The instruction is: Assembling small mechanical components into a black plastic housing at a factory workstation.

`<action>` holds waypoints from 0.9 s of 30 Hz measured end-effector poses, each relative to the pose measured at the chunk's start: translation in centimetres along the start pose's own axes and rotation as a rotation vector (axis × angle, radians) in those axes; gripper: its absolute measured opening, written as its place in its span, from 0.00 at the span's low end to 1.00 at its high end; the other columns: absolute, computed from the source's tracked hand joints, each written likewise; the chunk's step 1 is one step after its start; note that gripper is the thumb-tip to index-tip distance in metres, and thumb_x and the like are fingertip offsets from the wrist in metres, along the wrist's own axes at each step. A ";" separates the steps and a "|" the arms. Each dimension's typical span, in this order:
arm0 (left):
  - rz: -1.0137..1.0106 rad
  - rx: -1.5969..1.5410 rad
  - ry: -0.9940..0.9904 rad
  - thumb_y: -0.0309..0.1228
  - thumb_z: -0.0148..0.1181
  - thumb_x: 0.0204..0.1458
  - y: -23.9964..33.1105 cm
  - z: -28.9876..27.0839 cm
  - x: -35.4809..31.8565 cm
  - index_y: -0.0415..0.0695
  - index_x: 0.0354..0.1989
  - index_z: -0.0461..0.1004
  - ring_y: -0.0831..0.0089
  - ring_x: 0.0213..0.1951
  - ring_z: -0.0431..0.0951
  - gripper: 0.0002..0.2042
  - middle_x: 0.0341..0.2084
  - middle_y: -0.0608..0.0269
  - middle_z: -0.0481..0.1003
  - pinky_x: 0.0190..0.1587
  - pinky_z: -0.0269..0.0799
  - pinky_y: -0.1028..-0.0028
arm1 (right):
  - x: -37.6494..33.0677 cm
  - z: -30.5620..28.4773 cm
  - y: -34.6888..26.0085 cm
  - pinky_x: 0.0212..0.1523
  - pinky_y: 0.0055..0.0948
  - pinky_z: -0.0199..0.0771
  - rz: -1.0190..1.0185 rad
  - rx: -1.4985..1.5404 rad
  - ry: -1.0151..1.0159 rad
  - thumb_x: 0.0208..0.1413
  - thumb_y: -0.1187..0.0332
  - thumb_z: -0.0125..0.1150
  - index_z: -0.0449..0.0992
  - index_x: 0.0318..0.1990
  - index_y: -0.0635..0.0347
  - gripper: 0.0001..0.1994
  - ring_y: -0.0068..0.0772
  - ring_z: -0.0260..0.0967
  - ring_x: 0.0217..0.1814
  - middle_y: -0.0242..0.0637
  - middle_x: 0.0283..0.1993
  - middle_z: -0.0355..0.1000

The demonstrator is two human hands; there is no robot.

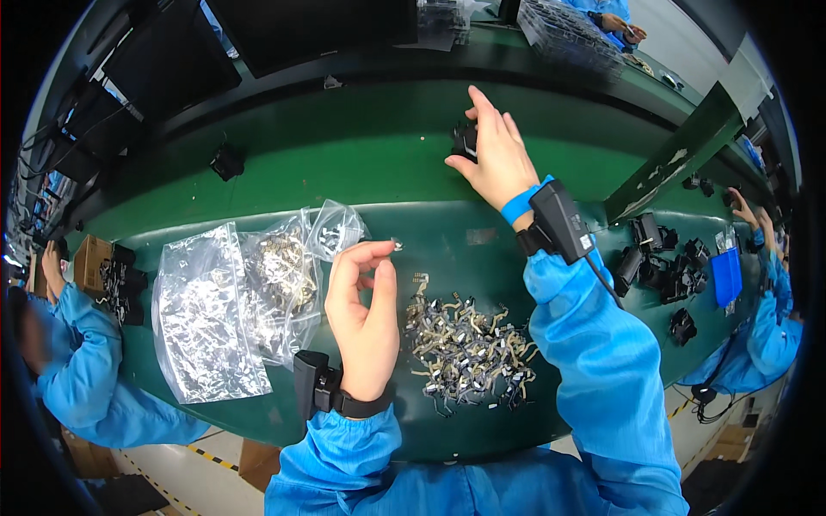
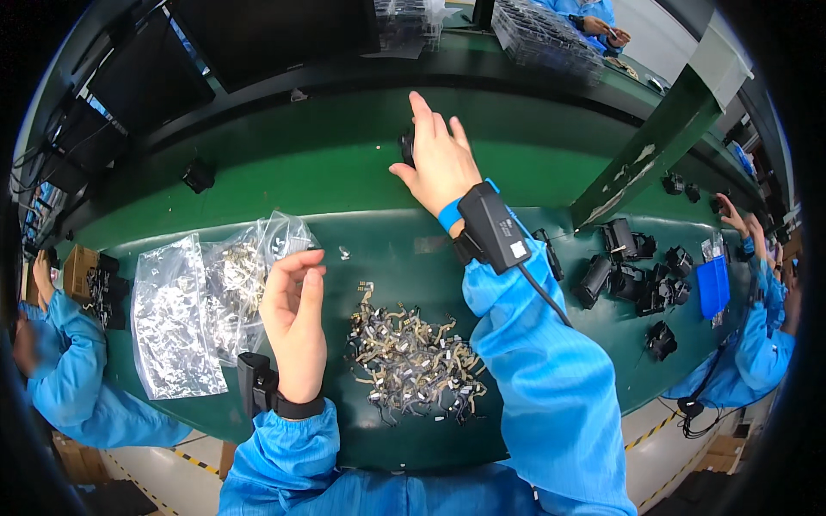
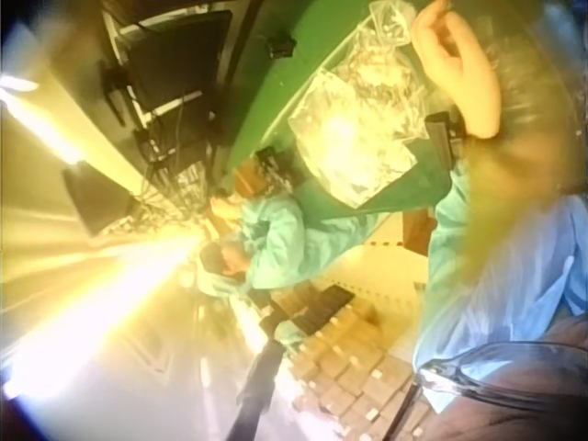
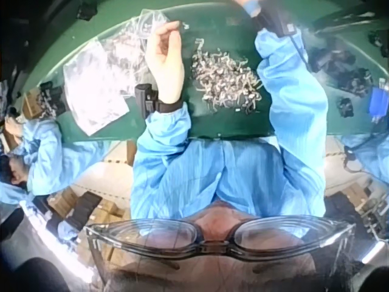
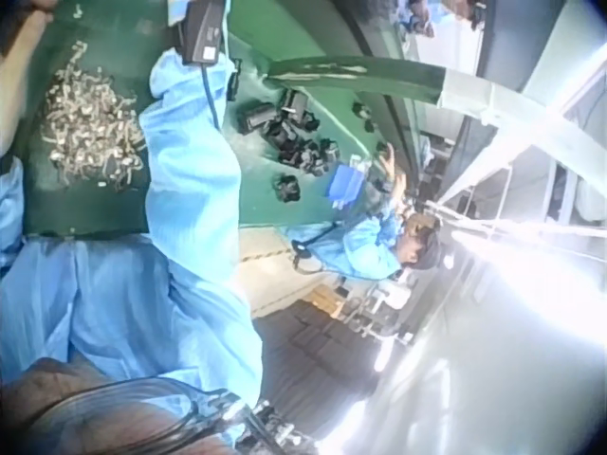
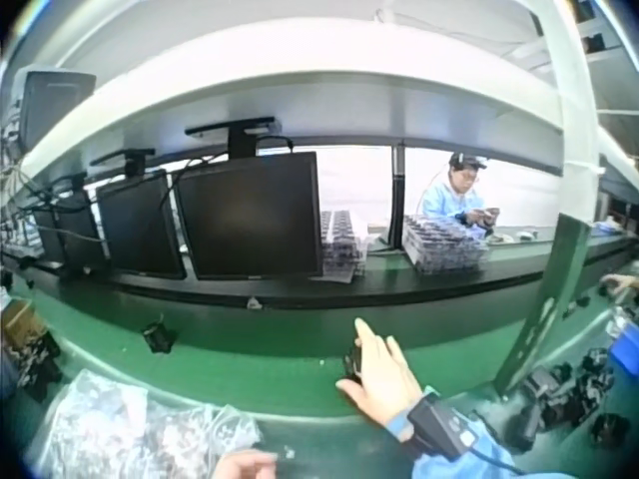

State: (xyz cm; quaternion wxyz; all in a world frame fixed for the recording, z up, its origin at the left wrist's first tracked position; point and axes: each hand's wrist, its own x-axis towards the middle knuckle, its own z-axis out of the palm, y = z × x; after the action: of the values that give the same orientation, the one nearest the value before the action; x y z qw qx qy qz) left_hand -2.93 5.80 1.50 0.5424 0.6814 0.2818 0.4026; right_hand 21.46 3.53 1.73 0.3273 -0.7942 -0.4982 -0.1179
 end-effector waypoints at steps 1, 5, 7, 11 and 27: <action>-0.011 -0.009 0.005 0.24 0.52 0.61 0.2 0.0 0.0 0.37 0.46 0.73 0.78 0.44 0.71 0.08 0.43 0.63 0.73 0.50 0.65 0.77 | -0.1 -0.5 -0.1 0.67 0.54 0.56 -0.023 -0.057 -0.017 0.44 0.72 0.71 0.52 0.67 0.62 0.43 0.50 0.66 0.58 0.48 0.53 0.67; 0.027 0.195 0.019 0.22 0.56 0.56 0.4 0.3 0.3 0.39 0.44 0.74 0.76 0.37 0.75 0.09 0.40 0.62 0.76 0.41 0.69 0.76 | -1.5 -2.9 0.1 0.69 0.62 0.46 -0.047 -0.138 0.008 0.46 0.73 0.68 0.52 0.69 0.52 0.42 0.45 0.64 0.62 0.41 0.56 0.67; 0.058 0.376 -0.053 0.22 0.59 0.53 0.0 0.2 0.3 0.39 0.43 0.74 0.74 0.33 0.76 0.09 0.39 0.60 0.76 0.37 0.70 0.74 | -2.6 -3.6 -0.4 0.66 0.55 0.54 -0.091 -0.126 0.085 0.46 0.75 0.67 0.62 0.63 0.52 0.34 0.46 0.64 0.61 0.41 0.54 0.67; 0.096 0.736 -0.159 0.25 0.67 0.45 -2.3 0.8 -0.3 0.41 0.36 0.76 0.66 0.27 0.76 0.10 0.35 0.59 0.74 0.30 0.71 0.68 | -6.5 -4.4 -2.3 0.51 0.41 0.65 -0.079 0.111 0.028 0.46 0.76 0.64 0.73 0.43 0.58 0.14 0.48 0.65 0.50 0.41 0.45 0.68; 0.021 0.323 0.014 0.18 0.64 0.49 0.4 0.6 0.2 0.38 0.30 0.75 0.78 0.28 0.78 0.04 0.25 0.63 0.78 0.30 0.72 0.77 | -8.2 -2.2 -1.8 0.55 0.42 0.66 0.056 0.031 -0.133 0.48 0.75 0.62 0.76 0.47 0.59 0.16 0.47 0.64 0.53 0.38 0.49 0.71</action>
State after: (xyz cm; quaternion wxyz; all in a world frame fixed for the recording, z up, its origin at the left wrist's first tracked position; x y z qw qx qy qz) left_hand -2.32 5.60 1.87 0.4196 0.7599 0.3396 0.3622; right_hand 16.32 -3.25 -0.08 0.3091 -0.8087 -0.4982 -0.0480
